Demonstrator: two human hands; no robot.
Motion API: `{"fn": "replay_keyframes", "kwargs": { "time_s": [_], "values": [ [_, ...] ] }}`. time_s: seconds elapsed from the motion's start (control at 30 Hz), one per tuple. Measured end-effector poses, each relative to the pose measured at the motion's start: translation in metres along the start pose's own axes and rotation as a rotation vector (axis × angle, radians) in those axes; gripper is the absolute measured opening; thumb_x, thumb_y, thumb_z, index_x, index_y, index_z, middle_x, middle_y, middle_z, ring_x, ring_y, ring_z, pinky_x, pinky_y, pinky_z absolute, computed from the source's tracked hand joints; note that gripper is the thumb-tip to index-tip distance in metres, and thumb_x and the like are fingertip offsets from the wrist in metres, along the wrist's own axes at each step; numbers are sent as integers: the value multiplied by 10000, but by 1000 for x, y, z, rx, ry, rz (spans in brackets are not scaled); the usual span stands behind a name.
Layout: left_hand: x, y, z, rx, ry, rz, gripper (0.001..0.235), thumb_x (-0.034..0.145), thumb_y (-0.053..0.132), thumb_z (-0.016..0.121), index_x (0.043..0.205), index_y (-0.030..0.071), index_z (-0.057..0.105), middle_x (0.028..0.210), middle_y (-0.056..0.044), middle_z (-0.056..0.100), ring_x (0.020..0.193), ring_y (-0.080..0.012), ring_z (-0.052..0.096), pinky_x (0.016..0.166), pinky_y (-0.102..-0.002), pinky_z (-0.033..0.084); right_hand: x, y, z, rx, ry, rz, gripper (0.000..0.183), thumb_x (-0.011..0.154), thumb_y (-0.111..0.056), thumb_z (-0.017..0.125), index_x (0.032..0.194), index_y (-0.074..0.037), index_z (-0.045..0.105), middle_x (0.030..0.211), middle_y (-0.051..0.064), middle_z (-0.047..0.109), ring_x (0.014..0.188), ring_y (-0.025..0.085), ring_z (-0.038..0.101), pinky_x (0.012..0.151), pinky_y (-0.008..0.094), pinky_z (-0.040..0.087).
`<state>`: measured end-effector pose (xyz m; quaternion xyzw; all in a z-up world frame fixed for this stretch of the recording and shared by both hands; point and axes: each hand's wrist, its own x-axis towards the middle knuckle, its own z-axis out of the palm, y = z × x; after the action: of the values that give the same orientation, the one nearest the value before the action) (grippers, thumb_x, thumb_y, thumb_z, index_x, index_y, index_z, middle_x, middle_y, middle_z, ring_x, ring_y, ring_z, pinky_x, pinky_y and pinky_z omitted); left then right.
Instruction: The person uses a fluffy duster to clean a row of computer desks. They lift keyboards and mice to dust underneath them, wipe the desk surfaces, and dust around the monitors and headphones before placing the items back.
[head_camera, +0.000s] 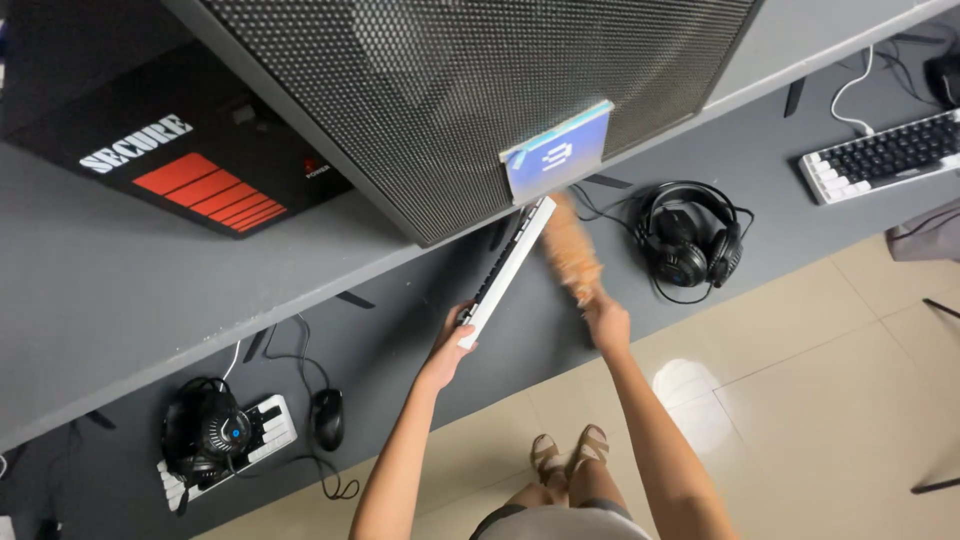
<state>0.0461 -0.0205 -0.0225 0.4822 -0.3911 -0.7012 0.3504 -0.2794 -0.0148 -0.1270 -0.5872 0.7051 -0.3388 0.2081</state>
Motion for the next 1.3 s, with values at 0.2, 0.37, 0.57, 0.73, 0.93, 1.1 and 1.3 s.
{"fn": "replay_keyframes", "kwargs": {
  "time_s": [0.2, 0.37, 0.57, 0.73, 0.93, 1.1, 1.3],
  "values": [
    [11, -1, -16, 219, 18, -2, 637, 840, 286, 673, 1442, 254, 469, 1399, -63, 469, 1221, -202, 503, 941, -371, 466, -5, -8, -44, -57, 35, -25, 400, 866, -216, 680, 1265, -191, 701, 1096, 214, 731, 856, 455, 681, 711, 526, 535],
    [18, -1, -29, 568, 43, 75, 659, 824, 338, 747, 1439, 270, 518, 1284, -134, 403, 1203, -288, 444, 1011, -374, 407, -13, -2, -65, 129, 108, 344, 443, 987, -176, 587, 1428, -177, 630, 848, 209, 728, 738, 331, 708, 704, 412, 562],
    [17, -1, -23, 768, -1, 269, 799, 751, 259, 848, 1451, 274, 463, 1308, -137, 375, 1278, -320, 370, 1116, -406, 342, -48, -13, -79, 483, 107, 311, 409, 1017, -108, 554, 1421, -143, 608, 883, 60, 733, 717, 109, 676, 669, 301, 555],
    [8, -16, -31, 911, 7, 287, 1048, 624, 200, 915, 1501, 285, 348, 1390, -166, 322, 1334, -354, 323, 1139, -445, 323, -86, -18, -87, 531, 20, 326, 441, 1026, -91, 545, 1462, -140, 592, 864, 68, 680, 728, 90, 631, 682, 276, 564],
    [14, -41, -51, 1262, 167, 269, 1206, 524, 177, 923, 1547, 279, 293, 1496, -178, 295, 1406, -415, 314, 1158, -480, 345, -123, -15, -97, 575, -21, 437, 430, 1013, -109, 544, 1438, -156, 598, 885, 43, 716, 747, 85, 642, 692, 273, 589],
    [20, -35, -28, 1497, 272, 168, 1299, 534, 291, 977, 1571, 253, 196, 1534, -187, 265, 1417, -407, 299, 1122, -551, 317, -145, -27, -124, 582, -33, 490, 422, 1012, -113, 562, 1426, -171, 619, 919, 64, 731, 800, 88, 618, 729, 289, 559],
    [63, -25, 82, 1166, 208, 607, 987, 715, 309, 899, 1514, 142, 345, 1475, -210, 406, 1329, -433, 444, 1072, -516, 413, -141, -35, -174, 583, 102, 367, 427, 981, -69, 597, 1404, -118, 635, 1023, 25, 750, 866, 59, 605, 780, 253, 533]
  ]
}}
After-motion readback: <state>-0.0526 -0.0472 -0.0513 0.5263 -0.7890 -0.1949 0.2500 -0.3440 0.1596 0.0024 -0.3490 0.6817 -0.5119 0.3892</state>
